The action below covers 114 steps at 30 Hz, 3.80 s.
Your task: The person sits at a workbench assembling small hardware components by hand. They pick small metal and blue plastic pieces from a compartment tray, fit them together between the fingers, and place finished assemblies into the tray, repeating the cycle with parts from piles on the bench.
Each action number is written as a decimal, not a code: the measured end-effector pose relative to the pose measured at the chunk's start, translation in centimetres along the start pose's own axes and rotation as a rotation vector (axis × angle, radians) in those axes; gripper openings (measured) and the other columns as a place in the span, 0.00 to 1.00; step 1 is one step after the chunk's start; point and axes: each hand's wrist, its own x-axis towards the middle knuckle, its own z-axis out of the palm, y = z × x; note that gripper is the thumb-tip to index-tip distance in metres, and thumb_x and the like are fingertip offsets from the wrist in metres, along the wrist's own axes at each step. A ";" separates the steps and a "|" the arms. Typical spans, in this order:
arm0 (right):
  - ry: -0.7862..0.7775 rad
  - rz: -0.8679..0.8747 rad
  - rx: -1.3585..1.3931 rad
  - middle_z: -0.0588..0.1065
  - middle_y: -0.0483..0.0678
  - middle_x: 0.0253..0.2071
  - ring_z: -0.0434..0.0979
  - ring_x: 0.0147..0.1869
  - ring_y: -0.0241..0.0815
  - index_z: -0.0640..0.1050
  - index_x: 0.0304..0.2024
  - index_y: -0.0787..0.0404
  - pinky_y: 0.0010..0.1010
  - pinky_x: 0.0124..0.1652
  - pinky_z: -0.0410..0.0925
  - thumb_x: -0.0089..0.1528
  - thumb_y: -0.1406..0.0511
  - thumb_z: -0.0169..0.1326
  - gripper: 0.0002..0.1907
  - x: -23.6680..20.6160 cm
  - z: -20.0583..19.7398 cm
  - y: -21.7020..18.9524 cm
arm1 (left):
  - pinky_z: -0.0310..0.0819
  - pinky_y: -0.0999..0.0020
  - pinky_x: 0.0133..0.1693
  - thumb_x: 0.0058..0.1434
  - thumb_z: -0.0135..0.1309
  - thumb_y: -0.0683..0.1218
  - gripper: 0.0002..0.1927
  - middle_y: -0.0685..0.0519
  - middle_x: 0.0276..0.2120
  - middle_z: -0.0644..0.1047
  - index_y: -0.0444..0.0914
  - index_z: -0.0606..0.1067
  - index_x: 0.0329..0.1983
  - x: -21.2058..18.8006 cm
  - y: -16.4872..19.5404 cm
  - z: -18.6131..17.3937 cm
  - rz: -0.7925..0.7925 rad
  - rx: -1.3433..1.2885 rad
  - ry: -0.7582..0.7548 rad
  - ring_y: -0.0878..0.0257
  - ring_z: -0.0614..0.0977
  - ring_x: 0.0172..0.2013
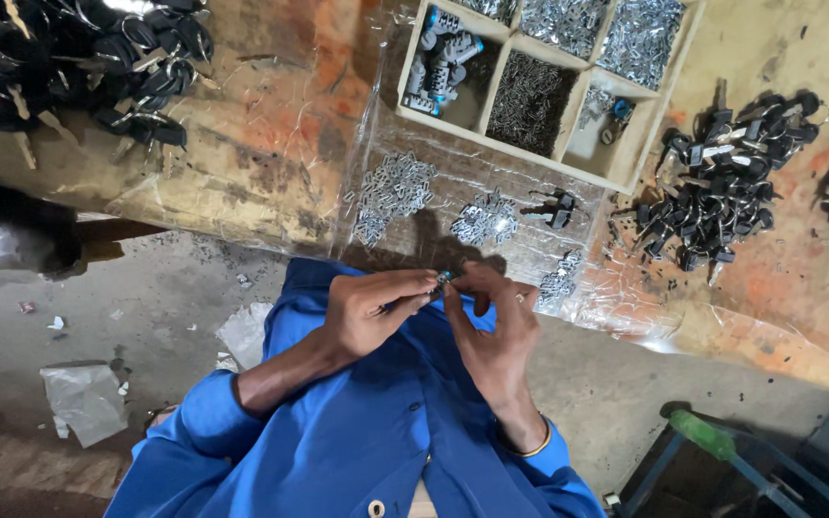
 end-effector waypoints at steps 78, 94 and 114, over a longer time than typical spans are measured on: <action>0.068 0.229 0.415 0.82 0.43 0.39 0.80 0.41 0.31 0.80 0.41 0.62 0.23 0.45 0.69 0.56 0.74 0.67 0.12 -1.1 0.6 0.3 | 0.81 0.76 0.30 0.59 0.65 0.34 0.13 0.46 0.47 0.84 0.32 0.81 0.48 -0.9 0.6 0.0 -0.146 -0.214 0.044 0.68 0.85 0.30; -0.093 -0.147 -0.146 0.74 0.41 0.53 0.71 0.59 0.43 0.84 0.52 0.47 0.39 0.60 0.58 0.61 0.65 0.67 0.16 0.6 -2.3 -0.4 | 0.82 0.76 0.29 0.59 0.66 0.34 0.12 0.44 0.46 0.84 0.31 0.82 0.47 -1.2 0.6 -0.4 -0.091 -0.184 0.077 0.67 0.86 0.30; -0.228 -0.323 -0.279 0.75 0.41 0.52 0.71 0.60 0.46 0.84 0.45 0.51 0.46 0.61 0.54 0.54 0.67 0.69 0.17 0.1 -2.6 0.1 | 0.80 0.77 0.25 0.58 0.67 0.36 0.11 0.46 0.45 0.85 0.32 0.82 0.44 -1.0 1.1 -0.9 -0.214 -0.219 0.128 0.69 0.84 0.27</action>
